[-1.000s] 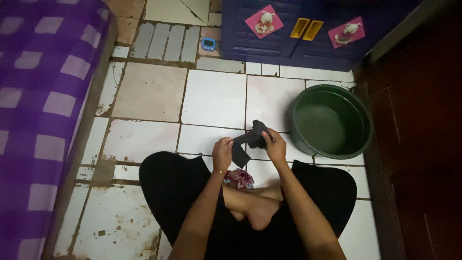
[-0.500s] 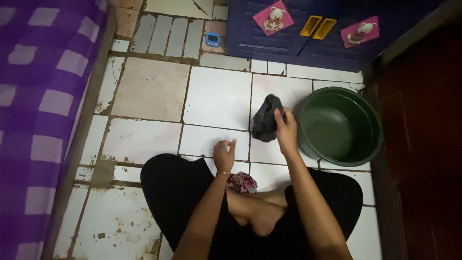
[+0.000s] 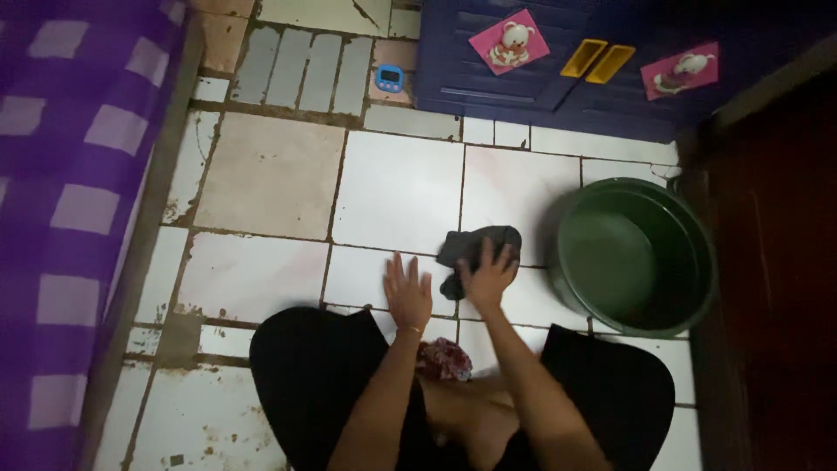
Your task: The person sits on a tiled floor and wipes the floor with a dark cloth, repeatedly dipping the cloth into a green basin of water and scrubbing the tiles in front of them.
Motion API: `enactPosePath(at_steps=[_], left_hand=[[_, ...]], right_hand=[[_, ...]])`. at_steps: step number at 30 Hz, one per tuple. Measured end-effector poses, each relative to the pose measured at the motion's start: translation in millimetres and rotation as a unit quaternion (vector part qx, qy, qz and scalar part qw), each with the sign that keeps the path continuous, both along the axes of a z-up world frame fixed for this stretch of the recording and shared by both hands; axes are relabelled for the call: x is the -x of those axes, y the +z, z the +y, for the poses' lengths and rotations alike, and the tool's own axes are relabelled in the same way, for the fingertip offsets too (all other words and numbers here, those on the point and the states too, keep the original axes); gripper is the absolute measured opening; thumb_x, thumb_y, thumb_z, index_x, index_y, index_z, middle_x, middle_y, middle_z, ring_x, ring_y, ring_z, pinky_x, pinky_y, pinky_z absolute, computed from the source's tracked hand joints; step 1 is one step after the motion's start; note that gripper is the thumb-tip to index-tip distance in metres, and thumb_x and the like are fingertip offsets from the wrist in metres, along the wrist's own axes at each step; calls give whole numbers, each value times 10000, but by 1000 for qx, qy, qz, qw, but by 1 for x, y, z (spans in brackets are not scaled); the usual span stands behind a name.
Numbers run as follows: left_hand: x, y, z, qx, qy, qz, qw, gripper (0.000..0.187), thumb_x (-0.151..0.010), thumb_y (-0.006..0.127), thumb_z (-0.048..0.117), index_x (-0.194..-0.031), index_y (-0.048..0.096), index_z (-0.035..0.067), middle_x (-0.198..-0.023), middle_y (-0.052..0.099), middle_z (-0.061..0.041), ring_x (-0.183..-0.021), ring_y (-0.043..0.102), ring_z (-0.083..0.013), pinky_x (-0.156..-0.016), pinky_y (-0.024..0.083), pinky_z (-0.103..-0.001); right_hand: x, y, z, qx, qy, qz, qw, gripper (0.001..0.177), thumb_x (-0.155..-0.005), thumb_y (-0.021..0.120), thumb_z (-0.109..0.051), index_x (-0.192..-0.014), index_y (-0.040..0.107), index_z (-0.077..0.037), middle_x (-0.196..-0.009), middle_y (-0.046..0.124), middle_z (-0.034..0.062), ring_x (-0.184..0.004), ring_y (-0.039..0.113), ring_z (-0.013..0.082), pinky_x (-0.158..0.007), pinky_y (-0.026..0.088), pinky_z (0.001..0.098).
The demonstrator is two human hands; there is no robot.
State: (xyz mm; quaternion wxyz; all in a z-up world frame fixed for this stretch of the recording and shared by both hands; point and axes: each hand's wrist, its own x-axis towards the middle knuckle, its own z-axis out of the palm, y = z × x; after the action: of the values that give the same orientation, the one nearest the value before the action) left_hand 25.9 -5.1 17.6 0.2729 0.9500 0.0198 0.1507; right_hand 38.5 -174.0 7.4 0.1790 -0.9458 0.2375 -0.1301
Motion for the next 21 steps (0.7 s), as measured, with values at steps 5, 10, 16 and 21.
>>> enactPosePath(at_steps=[5, 10, 16, 21], left_hand=[[-10, -17, 8, -117, -48, 36, 991, 584, -1062, 411, 542, -1595, 360, 309, -1709, 203, -77, -1554, 183, -340, -1202, 213, -554], [-19, 0, 2, -132, -50, 96, 985, 594, -1057, 377, 554, -1601, 334, 320, -1692, 232, -89, -1538, 212, -362, -1203, 190, -597], [-27, 21, -3, -180, -11, -10, 984, 592, -1003, 483, 530, -1556, 433, 324, -1643, 367, -81, -1491, 354, -342, -1158, 302, -570], [-27, 28, -7, -154, 0, 9, 988, 600, -979, 505, 495, -1545, 454, 301, -1656, 344, -55, -1511, 341, -332, -1189, 274, -565]], right_hand=[[-1, 29, 15, 38, 164, 120, 978, 651, -974, 455, -695, -1575, 352, -467, -1681, 252, 154, -1500, 153, 571, -1104, 198, 795], [-44, 11, -47, 58, 110, 240, 963, 558, -989, 325, -726, -1532, 257, -613, -1714, 184, -13, -1550, 114, 481, -1138, 214, 771], [-104, 20, -51, -36, -43, 260, 964, 618, -1007, 258, -738, -1589, 124, -579, -1730, 40, 36, -1520, 118, 532, -1099, 258, 805], [-131, 5, 26, 36, -27, 181, 982, 742, -924, 335, -754, -1602, 191, -490, -1707, 164, 126, -1457, 147, 632, -1009, 151, 872]])
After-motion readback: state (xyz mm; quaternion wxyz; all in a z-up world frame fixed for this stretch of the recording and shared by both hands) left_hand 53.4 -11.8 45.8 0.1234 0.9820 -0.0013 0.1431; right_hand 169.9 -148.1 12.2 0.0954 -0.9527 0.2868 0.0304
